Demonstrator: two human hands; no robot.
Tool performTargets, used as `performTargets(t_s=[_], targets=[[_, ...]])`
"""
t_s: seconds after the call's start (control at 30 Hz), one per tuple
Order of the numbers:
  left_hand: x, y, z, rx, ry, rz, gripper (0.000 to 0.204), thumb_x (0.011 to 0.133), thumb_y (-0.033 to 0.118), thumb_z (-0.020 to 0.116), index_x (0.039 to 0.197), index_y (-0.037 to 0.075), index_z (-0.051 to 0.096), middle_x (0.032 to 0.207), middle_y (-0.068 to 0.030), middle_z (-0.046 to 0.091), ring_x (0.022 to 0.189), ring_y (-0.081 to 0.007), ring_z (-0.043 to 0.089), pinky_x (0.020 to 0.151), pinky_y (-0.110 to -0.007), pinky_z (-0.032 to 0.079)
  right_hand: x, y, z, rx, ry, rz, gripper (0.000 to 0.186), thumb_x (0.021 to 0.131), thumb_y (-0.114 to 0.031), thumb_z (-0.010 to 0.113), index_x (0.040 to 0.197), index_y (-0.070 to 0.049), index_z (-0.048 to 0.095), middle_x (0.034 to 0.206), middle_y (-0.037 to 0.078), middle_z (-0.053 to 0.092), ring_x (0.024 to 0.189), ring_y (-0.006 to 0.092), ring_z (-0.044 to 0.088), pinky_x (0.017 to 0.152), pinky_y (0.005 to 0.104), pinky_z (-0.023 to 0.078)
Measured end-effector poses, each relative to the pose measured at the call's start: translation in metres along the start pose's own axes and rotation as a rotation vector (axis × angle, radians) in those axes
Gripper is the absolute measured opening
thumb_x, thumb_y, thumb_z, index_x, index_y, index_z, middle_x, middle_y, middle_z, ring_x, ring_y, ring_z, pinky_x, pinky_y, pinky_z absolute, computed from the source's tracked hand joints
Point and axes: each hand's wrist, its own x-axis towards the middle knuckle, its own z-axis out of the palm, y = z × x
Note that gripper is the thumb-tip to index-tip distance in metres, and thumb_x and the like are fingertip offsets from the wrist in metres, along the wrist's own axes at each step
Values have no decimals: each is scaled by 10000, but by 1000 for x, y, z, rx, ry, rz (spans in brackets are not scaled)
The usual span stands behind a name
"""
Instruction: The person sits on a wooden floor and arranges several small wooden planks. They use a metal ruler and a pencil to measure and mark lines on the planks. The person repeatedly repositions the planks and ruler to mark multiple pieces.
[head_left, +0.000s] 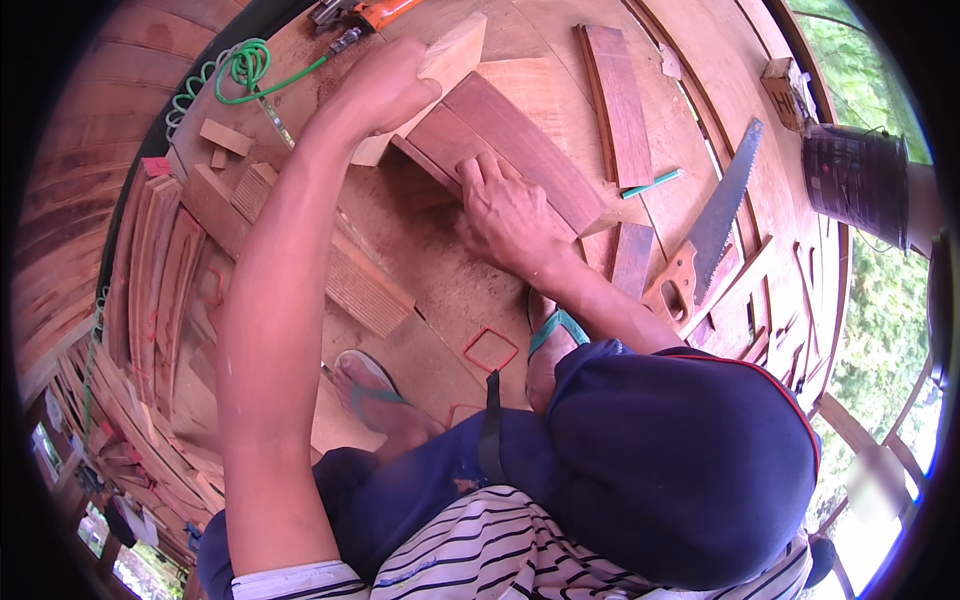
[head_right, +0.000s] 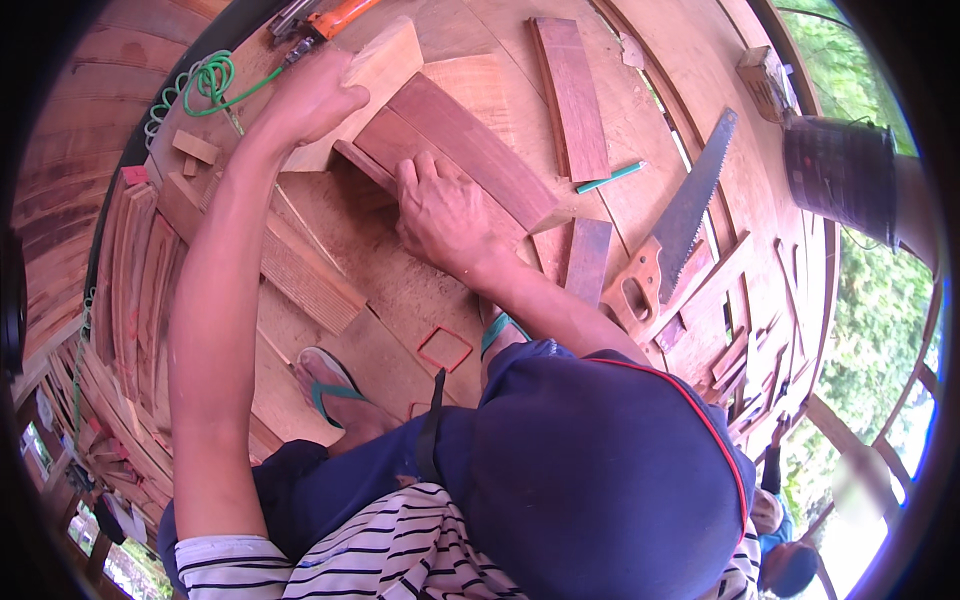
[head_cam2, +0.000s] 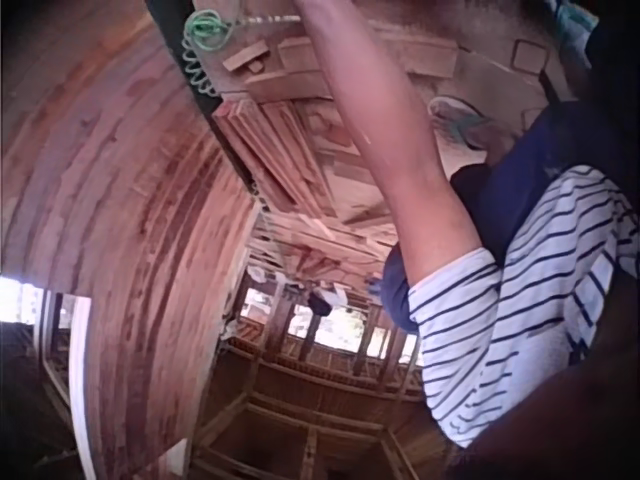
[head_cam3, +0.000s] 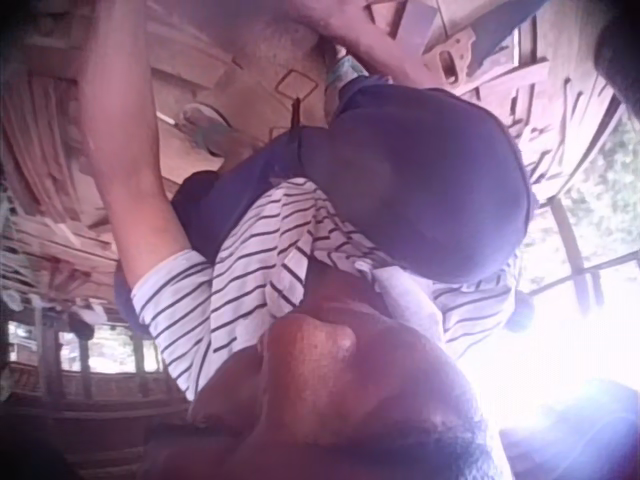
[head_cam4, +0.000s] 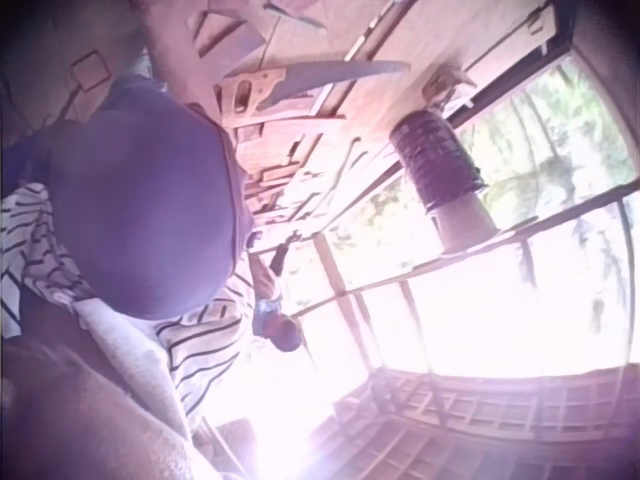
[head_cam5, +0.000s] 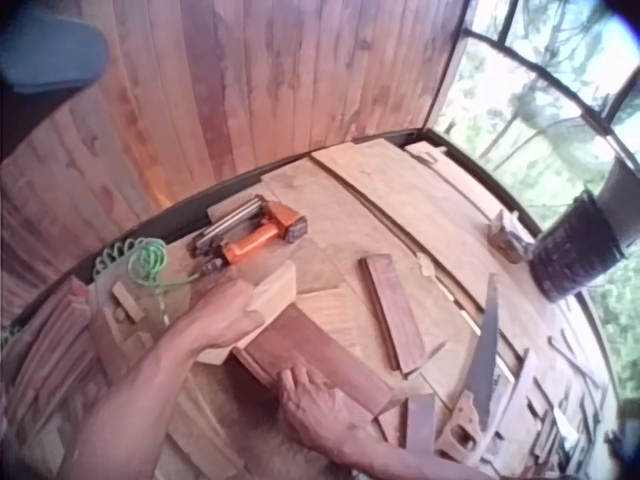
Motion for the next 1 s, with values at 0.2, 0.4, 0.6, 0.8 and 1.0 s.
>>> performTargets(t_s=[0.2, 0.4, 0.6, 0.8, 1.0], targets=[[0, -5, 3, -24, 3, 30, 435, 804, 258, 660, 995, -133, 642, 961, -348, 673, 971, -484, 674, 871, -507, 522, 2, 0, 7, 3, 1, 15, 224, 867, -108, 624, 1048, -9, 538, 1050, 187, 590, 936, 347, 688, 700, 453, 593], [2, -10, 8, -32, 11, 39, 401, 804, 251, 642, 991, -103, 662, 959, -331, 683, 964, -468, 680, 852, -505, 522, 1, -4, -2, -14, -59, -8, 174, 913, -106, 591, 1045, -2, 545, 1057, 183, 579, 1006, 331, 674, 663, 413, 613], [4, -6, 2, -145, -63, -21, 355, 829, 213, 640, 1037, -67, 705, 927, -282, 716, 917, -387, 716, 825, -469, 525, 3, -4, 15, 85, -22, 49, 201, 901, -85, 589, 1071, 1, 523, 1029, 165, 555, 989, 324, 654, 647, 428, 602], [-1, 7, -7, -303, -135, -110, 347, 841, 173, 663, 1096, -56, 717, 970, -191, 761, 914, -297, 737, 844, -418, 532, 0, -3, 14, 82, -18, 46, 194, 912, -105, 587, 1061, 4, 529, 1030, 161, 551, 995, 304, 646, 649, 414, 604], [-8, -7, -10, -227, -172, -152, 416, 778, 178, 705, 1116, -64, 704, 978, -204, 757, 923, -299, 738, 854, -402, 542, 1, -3, 16, 97, -12, 46, 222, 896, -91, 607, 1091, -15, 533, 1034, 158, 554, 1006, 315, 660, 649, 424, 607]])
